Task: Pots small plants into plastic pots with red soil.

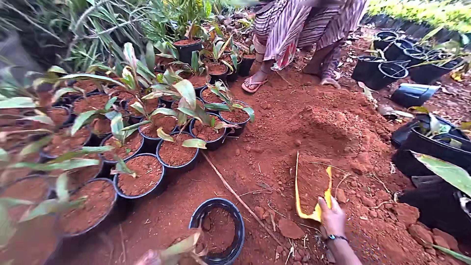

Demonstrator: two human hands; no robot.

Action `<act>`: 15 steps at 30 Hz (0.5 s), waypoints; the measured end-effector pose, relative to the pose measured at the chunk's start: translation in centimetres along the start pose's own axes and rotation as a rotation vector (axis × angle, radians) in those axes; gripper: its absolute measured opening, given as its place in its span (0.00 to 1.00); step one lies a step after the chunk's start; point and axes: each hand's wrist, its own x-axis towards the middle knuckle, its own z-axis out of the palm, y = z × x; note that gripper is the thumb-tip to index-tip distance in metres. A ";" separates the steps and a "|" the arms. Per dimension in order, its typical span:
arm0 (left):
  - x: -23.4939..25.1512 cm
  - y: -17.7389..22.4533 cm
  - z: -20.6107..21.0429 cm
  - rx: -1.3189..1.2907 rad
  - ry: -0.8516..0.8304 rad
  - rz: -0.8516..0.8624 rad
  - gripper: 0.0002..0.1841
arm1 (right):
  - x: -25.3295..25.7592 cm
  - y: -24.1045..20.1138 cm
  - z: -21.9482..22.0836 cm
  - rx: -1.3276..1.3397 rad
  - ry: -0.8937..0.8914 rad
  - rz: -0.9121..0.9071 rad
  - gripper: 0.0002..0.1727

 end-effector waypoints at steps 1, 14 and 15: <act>-0.1 -0.2 0.0 -0.020 0.014 0.013 0.13 | -1.3 0.1 -1.2 -0.039 -0.079 -0.052 0.26; -0.2 0.6 -0.2 -0.009 0.056 -0.036 0.13 | -11.9 -15.2 0.5 -0.947 -1.150 -0.234 0.22; -0.2 0.5 -0.3 -0.003 0.057 -0.033 0.12 | -12.0 -15.6 0.5 -0.960 -1.144 -0.226 0.22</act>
